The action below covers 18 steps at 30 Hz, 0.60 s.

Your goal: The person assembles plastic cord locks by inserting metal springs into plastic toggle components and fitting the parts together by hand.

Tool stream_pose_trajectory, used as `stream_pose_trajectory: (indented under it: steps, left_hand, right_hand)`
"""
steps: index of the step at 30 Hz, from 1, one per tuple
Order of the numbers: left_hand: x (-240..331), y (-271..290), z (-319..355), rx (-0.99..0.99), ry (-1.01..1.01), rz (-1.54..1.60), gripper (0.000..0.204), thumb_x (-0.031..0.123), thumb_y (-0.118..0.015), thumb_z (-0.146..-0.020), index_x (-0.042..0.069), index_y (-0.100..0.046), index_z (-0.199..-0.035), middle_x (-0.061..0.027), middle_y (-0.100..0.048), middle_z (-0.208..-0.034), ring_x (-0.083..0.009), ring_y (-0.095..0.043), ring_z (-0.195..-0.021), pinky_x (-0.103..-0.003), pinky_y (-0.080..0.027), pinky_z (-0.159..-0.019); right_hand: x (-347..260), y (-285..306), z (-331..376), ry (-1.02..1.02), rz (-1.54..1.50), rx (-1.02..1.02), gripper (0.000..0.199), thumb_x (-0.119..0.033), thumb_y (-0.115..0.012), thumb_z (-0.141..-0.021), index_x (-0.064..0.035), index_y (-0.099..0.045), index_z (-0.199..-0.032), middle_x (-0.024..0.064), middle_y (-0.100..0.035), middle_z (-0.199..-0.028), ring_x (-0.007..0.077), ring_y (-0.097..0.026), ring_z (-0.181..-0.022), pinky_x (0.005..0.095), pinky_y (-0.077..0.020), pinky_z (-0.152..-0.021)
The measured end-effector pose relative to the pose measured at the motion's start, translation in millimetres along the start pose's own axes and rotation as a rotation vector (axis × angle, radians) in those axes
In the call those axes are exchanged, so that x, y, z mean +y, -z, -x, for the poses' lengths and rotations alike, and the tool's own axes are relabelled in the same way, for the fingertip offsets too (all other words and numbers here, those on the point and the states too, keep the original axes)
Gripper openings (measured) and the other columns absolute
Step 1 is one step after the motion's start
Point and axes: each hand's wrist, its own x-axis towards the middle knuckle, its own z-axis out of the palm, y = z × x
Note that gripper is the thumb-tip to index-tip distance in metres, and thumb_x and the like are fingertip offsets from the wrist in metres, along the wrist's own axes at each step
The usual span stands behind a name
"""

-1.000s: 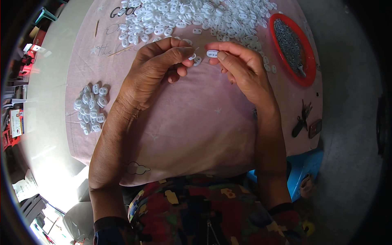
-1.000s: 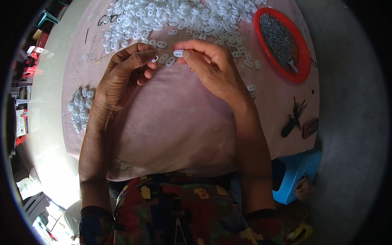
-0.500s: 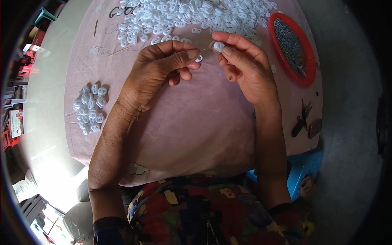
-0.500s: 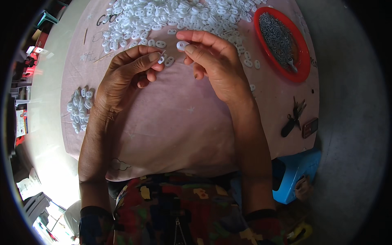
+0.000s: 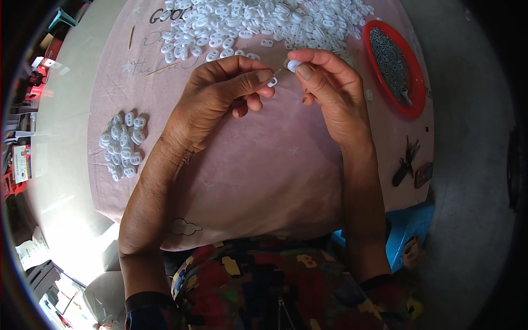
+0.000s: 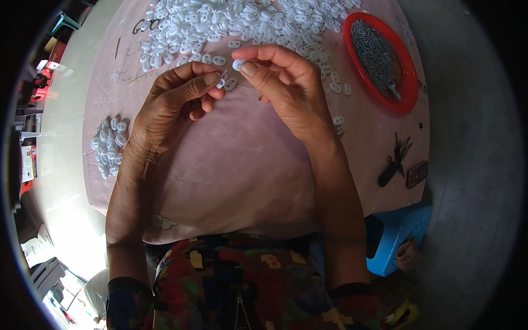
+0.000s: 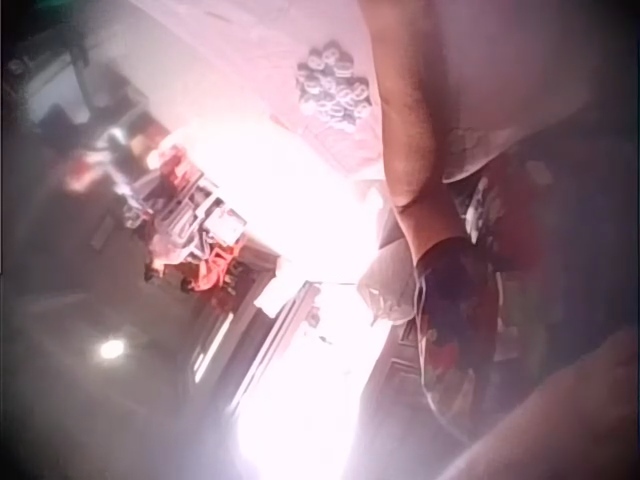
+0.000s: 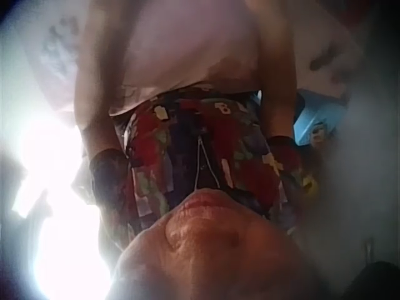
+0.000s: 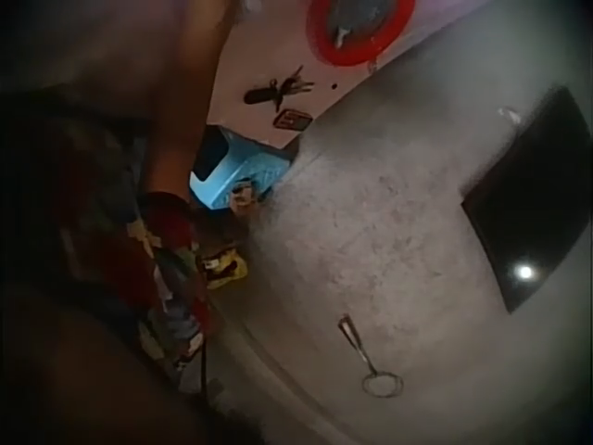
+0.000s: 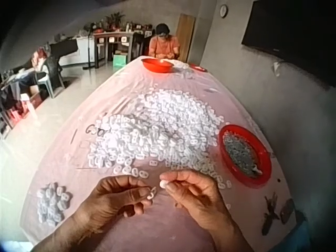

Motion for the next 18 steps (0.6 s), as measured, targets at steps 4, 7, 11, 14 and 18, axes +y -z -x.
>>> stream_pose_trajectory:
  steps: [4,7,11,14,18]
  left_hand:
    - [1.1,-0.3,0.8,-0.003,0.0,-0.022,0.021,0.018,-0.064,-0.09,0.005,-0.062,-0.107,-0.0032,-0.067,-0.082,-0.0058,-0.058,-0.066,-0.018,-0.04,-0.056]
    - [2.6,-1.4,2.3,-0.011,-0.004,-0.029,0.021,0.018,-0.063,-0.091,0.005,-0.062,-0.107,-0.0031,-0.067,-0.082,-0.0061,-0.058,-0.067,-0.019,-0.04,-0.056]
    - [2.2,-1.3,1.8,-0.012,-0.013,-0.018,0.02,0.018,-0.062,-0.091,0.006,-0.061,-0.107,-0.0031,-0.067,-0.083,-0.0064,-0.058,-0.067,-0.019,-0.04,-0.056]
    - [1.4,-0.4,1.6,-0.023,-0.031,0.005,0.019,0.018,-0.062,-0.091,0.006,-0.061,-0.107,-0.0031,-0.067,-0.083,-0.0066,-0.058,-0.067,-0.019,-0.04,-0.056]
    - [2.8,-0.7,2.1,-0.02,-0.039,-0.013,0.019,0.018,-0.062,-0.092,0.006,-0.062,-0.106,-0.0031,-0.067,-0.082,-0.0062,-0.058,-0.067,-0.019,-0.04,-0.056]
  right_hand:
    - [-0.9,-1.2,1.2,0.018,0.002,0.01,0.024,-0.017,-0.061,-0.093,-0.0051,-0.063,-0.114,-0.0022,-0.058,-0.079,0.0033,-0.05,-0.067,0.0186,-0.0391,-0.057]
    - [-2.5,-1.8,1.5,-0.035,-0.101,-0.006,0.024,-0.017,-0.059,-0.094,-0.0046,-0.063,-0.113,-0.0008,-0.059,-0.079,0.0043,-0.051,-0.068,0.0191,-0.0411,-0.057]
    - [-4.6,-2.5,2.5,-0.035,-0.106,-0.006,0.021,-0.015,-0.06,-0.093,-0.0035,-0.063,-0.11,0.0016,-0.06,-0.08,0.0053,-0.053,-0.067,0.0195,-0.0423,-0.057]
    - [-0.8,-0.9,2.1,0.006,-0.066,-0.029,0.02,-0.012,-0.062,-0.091,-0.0029,-0.062,-0.108,0.0023,-0.061,-0.081,0.0054,-0.053,-0.068,0.0194,-0.0421,-0.057]
    - [-0.3,1.4,2.4,0.05,-0.062,-0.071,0.023,-0.005,-0.064,-0.086,-0.0018,-0.062,-0.109,0.0026,-0.062,-0.084,0.0051,-0.054,-0.069,0.0192,-0.0421,-0.057]
